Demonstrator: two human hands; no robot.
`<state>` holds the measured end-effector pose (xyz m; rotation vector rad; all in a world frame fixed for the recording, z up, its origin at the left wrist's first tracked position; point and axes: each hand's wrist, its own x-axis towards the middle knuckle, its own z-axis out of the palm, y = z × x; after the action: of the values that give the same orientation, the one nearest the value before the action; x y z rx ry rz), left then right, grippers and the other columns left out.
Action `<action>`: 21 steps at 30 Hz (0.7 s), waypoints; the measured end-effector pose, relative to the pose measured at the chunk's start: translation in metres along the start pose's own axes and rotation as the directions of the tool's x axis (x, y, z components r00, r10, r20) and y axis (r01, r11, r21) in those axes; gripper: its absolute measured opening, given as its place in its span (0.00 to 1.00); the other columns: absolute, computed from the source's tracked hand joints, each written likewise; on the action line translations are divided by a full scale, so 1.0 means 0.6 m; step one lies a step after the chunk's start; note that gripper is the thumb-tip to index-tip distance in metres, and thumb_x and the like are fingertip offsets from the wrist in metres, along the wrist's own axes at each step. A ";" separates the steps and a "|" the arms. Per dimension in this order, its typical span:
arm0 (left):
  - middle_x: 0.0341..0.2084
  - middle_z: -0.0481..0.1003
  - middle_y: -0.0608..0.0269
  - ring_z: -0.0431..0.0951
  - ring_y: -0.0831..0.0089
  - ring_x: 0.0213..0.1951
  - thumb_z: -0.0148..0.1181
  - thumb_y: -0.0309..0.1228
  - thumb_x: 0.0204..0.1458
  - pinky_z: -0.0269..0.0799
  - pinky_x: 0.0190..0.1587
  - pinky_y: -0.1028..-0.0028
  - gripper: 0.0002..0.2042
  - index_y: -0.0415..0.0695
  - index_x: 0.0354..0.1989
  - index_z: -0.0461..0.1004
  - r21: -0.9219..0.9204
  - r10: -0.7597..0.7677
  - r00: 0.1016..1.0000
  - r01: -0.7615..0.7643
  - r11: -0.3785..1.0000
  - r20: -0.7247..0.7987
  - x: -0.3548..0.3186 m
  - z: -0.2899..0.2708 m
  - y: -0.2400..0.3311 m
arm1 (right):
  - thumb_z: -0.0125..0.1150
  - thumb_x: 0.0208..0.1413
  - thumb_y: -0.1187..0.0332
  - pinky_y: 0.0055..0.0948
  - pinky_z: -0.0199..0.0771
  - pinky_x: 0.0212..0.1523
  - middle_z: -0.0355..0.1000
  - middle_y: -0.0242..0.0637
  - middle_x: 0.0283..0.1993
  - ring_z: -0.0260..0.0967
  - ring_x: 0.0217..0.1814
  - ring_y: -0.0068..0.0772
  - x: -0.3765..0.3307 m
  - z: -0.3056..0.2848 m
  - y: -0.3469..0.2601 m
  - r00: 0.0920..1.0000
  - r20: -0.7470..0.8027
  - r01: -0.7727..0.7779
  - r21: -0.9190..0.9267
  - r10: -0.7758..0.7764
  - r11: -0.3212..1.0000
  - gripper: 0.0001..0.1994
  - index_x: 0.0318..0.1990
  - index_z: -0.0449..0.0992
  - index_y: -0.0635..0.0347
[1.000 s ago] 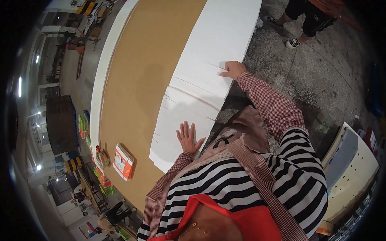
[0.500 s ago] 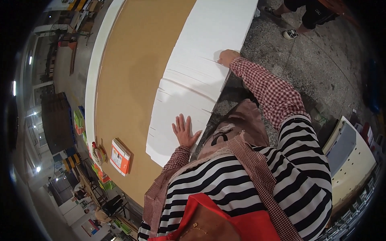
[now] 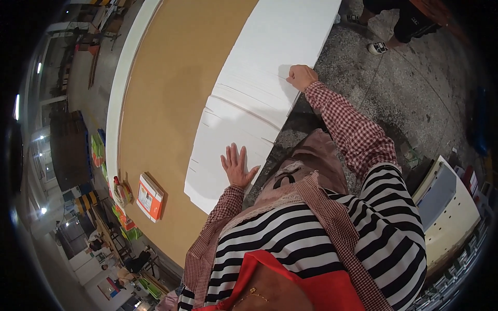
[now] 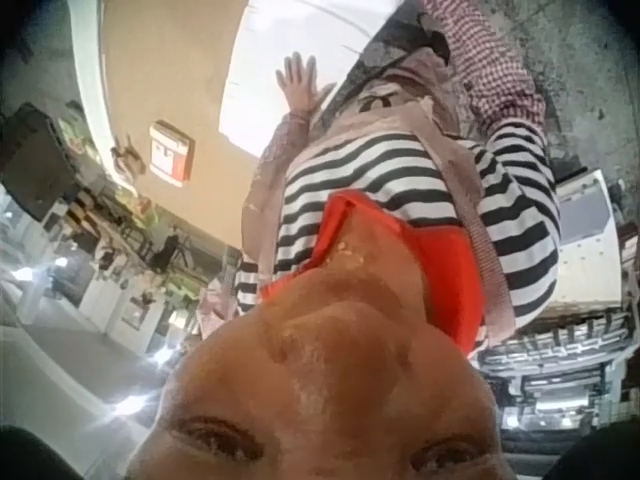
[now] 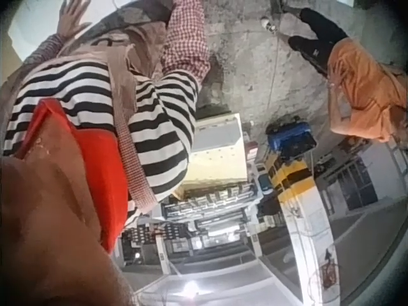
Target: Organizing and counting large sheets of white paper on a packaging table.
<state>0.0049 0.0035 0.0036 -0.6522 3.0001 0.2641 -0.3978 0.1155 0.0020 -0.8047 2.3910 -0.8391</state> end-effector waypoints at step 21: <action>0.70 0.46 0.54 0.40 0.55 0.71 0.48 0.67 0.47 0.27 0.67 0.46 0.42 0.57 0.68 0.55 -0.039 -0.022 1.000 0.022 0.999 0.003 -0.003 -0.006 -0.004 | 0.55 0.56 0.57 0.43 0.64 0.31 0.68 0.48 0.23 0.66 0.27 0.47 0.073 0.036 0.024 0.936 0.283 0.272 -0.208 -0.208 0.939 0.18 0.25 0.73 0.65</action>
<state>0.0075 0.0013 0.0067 -0.6876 2.9909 0.3226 -0.4216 0.0874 -0.0330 -1.2471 2.2149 -0.4926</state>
